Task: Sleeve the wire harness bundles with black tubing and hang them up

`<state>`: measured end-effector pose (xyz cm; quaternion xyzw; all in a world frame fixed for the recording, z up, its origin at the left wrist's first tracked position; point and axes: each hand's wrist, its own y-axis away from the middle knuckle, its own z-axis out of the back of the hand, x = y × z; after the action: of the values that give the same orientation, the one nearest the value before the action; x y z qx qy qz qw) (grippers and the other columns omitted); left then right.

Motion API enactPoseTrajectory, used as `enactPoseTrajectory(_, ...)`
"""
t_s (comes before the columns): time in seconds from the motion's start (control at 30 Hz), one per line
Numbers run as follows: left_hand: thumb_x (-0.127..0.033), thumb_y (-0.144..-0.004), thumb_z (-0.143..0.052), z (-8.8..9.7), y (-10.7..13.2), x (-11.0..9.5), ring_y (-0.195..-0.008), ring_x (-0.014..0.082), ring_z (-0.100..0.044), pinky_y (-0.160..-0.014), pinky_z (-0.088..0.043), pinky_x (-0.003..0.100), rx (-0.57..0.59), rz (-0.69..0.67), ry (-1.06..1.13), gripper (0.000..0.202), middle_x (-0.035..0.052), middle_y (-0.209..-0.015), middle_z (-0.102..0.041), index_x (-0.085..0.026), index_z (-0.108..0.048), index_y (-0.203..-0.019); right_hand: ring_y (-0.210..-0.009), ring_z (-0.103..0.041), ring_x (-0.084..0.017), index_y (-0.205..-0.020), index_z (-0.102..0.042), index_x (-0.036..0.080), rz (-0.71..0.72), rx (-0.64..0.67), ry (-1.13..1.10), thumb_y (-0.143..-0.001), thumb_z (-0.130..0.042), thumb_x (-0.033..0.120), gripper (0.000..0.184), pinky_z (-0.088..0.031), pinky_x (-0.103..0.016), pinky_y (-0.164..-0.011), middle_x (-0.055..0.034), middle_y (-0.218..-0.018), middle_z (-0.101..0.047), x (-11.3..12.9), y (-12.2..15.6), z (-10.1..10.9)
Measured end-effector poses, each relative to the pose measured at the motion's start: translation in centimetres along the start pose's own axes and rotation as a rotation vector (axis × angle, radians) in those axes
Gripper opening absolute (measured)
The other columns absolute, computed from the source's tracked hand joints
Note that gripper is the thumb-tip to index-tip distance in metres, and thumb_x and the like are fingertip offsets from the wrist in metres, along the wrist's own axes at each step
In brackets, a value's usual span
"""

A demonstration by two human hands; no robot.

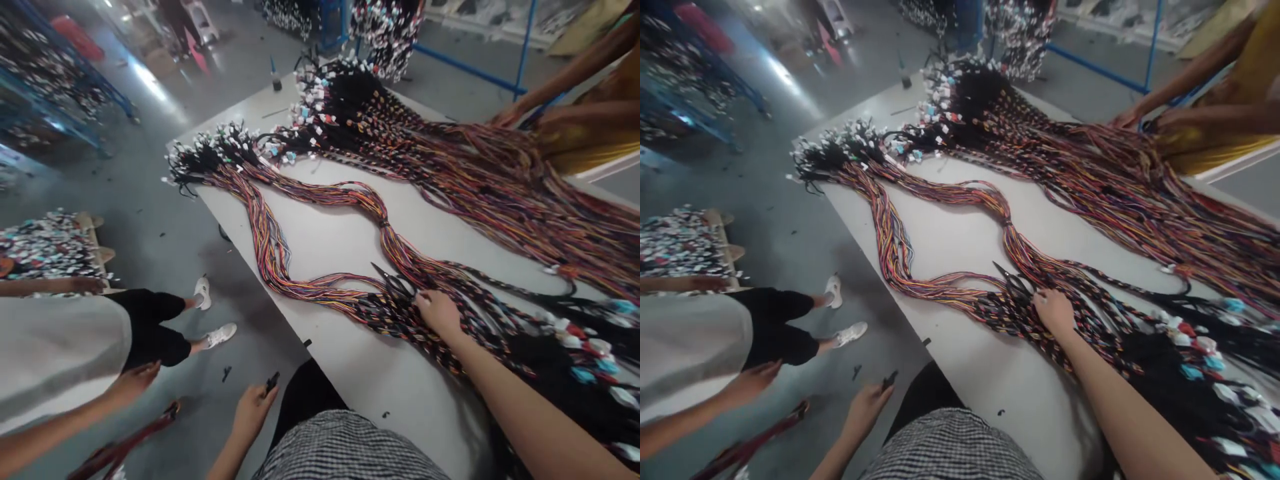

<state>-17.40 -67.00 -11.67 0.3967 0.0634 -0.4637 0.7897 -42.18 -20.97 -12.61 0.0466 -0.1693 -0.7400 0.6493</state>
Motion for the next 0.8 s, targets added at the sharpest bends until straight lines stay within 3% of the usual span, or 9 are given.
enactPoseTrajectory(0.1, -0.052, -0.082, -0.047, 1.2, -1.9, -4.5, -0.081, 0.0230, -0.061, -0.079, -0.046, 0.034, -0.030, -0.217, 0.029, 0.037, 0.0063, -0.081, -0.064, -0.023, -0.058, -0.063, -0.107, -0.055, -0.028, -0.115, -0.064, 0.012, 0.099, -0.008, 0.051, -0.086, -0.055, 0.034, 0.038, -0.039, -0.035, -0.093, -0.0152, -0.112, -0.063, 3.2, -1.3, 0.9)
enactPoseTrajectory(0.2, -0.048, -0.090, -0.043, 2.0, -5.3, -11.3, -0.070, 0.0169, -0.056, -0.069, -0.044, 0.028, 0.006, -0.381, 0.073, 0.039, 0.0024, -0.071, -0.058, -0.020, -0.059, -0.069, -0.111, -0.054, -0.029, -0.123, -0.057, 0.007, 0.062, 0.154, 0.039, -0.080, -0.060, 0.027, 0.048, -0.038, -0.035, -0.091, -0.0198, -0.117, -0.059, 6.0, -2.9, 1.9)
enactPoseTrajectory(0.3, -0.049, -0.087, -0.049, 2.1, -9.9, -18.5, -0.063, 0.0140, -0.050, -0.061, -0.039, 0.025, -0.025, -0.514, 0.141, 0.037, 0.0003, -0.067, -0.053, -0.018, -0.057, -0.067, -0.101, -0.059, -0.026, -0.122, -0.056, 0.005, -0.011, 0.264, -0.049, -0.078, -0.060, 0.025, 0.048, -0.039, -0.031, -0.080, -0.0185, -0.110, -0.062, 6.4, -3.9, 2.0)
enactPoseTrajectory(0.4, -0.045, -0.080, -0.059, 1.4, -15.2, -25.3, -0.062, 0.0130, -0.047, -0.060, -0.035, 0.024, -0.049, -0.596, 0.138, 0.035, -0.0003, -0.065, -0.052, -0.017, -0.053, -0.060, -0.088, -0.061, -0.022, -0.104, -0.064, 0.008, -0.057, 0.330, -0.083, -0.074, -0.067, 0.030, 0.037, -0.038, -0.026, -0.068, -0.0134, -0.095, -0.066, 5.6, -4.6, 1.6)
enactPoseTrajectory(0.5, -0.040, -0.085, -0.052, 0.1, -20.0, -31.7, -0.055, 0.0130, -0.045, -0.056, -0.030, 0.025, -0.003, -0.499, 0.116, 0.038, -0.0013, -0.052, -0.047, -0.017, -0.052, -0.055, -0.078, -0.059, -0.020, -0.079, -0.063, 0.014, -0.082, 0.353, -0.119, -0.073, -0.068, 0.031, 0.019, -0.036, -0.025, -0.063, -0.0086, -0.081, -0.064, 4.4, -4.6, 1.6)
enactPoseTrajectory(0.63, -0.038, -0.095, -0.041, -2.0, -25.1, -39.5, -0.065, 0.0164, -0.056, -0.061, -0.035, 0.026, -0.010, -0.547, 0.012, 0.041, 0.0045, -0.066, -0.063, -0.016, -0.063, -0.068, -0.065, -0.052, -0.015, -0.072, -0.054, 0.017, -0.082, 0.286, -0.255, -0.072, -0.060, 0.024, 0.009, -0.033, -0.024, -0.060, -0.0024, -0.068, -0.058, 2.8, -0.9, 2.6)
enactPoseTrajectory(0.73, -0.032, -0.096, -0.042, -3.7, -28.2, -44.3, -0.084, 0.0197, -0.062, -0.071, -0.041, 0.027, -0.085, -0.584, -0.159, 0.032, 0.0101, -0.091, -0.069, -0.016, -0.069, -0.088, -0.064, -0.051, -0.015, -0.074, -0.053, 0.019, -0.005, 0.268, -0.503, -0.068, -0.052, 0.022, 0.007, -0.036, -0.023, -0.060, -0.0008, -0.066, -0.056, 2.6, 5.1, 2.0)
enactPoseTrajectory(0.8, -0.028, -0.097, -0.042, -4.7, -30.1, -46.5, -0.095, 0.0210, -0.062, -0.079, -0.043, 0.028, -0.096, -0.578, -0.268, 0.029, 0.0125, -0.105, -0.068, -0.016, -0.068, -0.101, -0.065, -0.052, -0.016, -0.073, -0.053, 0.020, 0.014, 0.297, -0.651, -0.066, -0.048, 0.024, 0.009, -0.039, -0.023, -0.060, -0.0012, -0.066, -0.055, 3.2, 9.6, 0.3)
